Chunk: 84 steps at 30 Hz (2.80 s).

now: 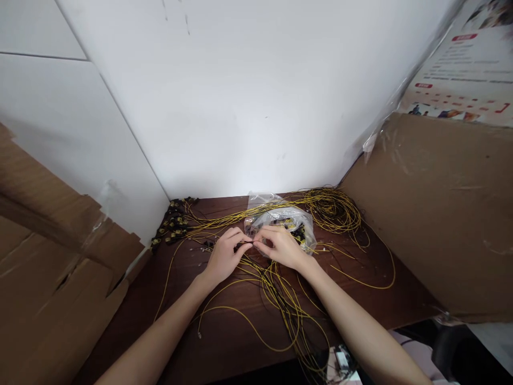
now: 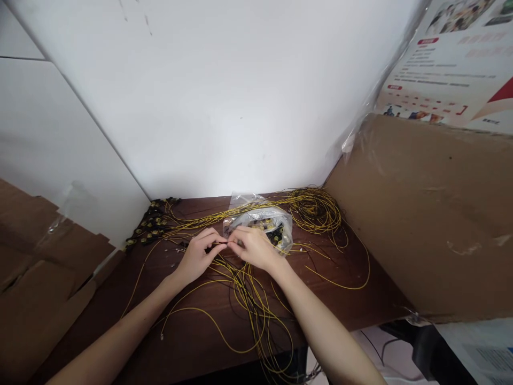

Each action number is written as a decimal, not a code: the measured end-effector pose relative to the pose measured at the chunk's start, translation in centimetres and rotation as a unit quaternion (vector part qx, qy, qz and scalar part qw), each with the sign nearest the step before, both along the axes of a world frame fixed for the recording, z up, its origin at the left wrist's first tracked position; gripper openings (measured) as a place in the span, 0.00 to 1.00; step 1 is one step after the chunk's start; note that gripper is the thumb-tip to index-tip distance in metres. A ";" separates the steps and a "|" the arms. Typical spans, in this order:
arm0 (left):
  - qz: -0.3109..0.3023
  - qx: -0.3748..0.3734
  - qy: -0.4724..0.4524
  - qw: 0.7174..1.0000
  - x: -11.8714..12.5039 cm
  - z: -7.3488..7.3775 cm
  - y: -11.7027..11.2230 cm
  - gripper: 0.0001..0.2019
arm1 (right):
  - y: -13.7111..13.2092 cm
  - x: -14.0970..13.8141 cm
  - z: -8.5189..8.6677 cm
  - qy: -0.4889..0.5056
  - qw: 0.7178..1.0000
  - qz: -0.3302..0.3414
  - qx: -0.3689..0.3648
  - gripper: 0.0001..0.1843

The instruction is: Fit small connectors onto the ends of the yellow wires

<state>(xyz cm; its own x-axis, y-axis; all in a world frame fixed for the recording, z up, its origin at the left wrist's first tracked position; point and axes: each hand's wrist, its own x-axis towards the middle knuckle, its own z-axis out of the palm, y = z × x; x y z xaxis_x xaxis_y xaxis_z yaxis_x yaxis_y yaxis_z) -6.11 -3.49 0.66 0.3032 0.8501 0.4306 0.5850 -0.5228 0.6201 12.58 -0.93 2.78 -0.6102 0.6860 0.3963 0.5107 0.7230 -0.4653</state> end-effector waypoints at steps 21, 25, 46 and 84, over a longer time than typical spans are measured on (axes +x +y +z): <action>0.007 0.032 0.016 0.999 0.2 0.4 -0.2 0.09 | 0.0 0.1 0.2 -0.011 1.000 0.001 0.006 0.04; 0.005 0.038 0.015 0.999 0.3 0.5 -0.2 0.09 | 0.0 0.1 0.2 -0.011 1.000 0.000 0.009 0.05; 0.018 0.061 0.015 0.998 -0.2 0.4 0.1 0.09 | 0.1 0.2 0.0 -0.002 0.999 -0.026 0.019 0.07; -0.003 0.064 0.029 0.998 -0.4 0.2 0.2 0.09 | 0.5 0.9 0.5 -0.019 0.999 -0.048 0.011 0.09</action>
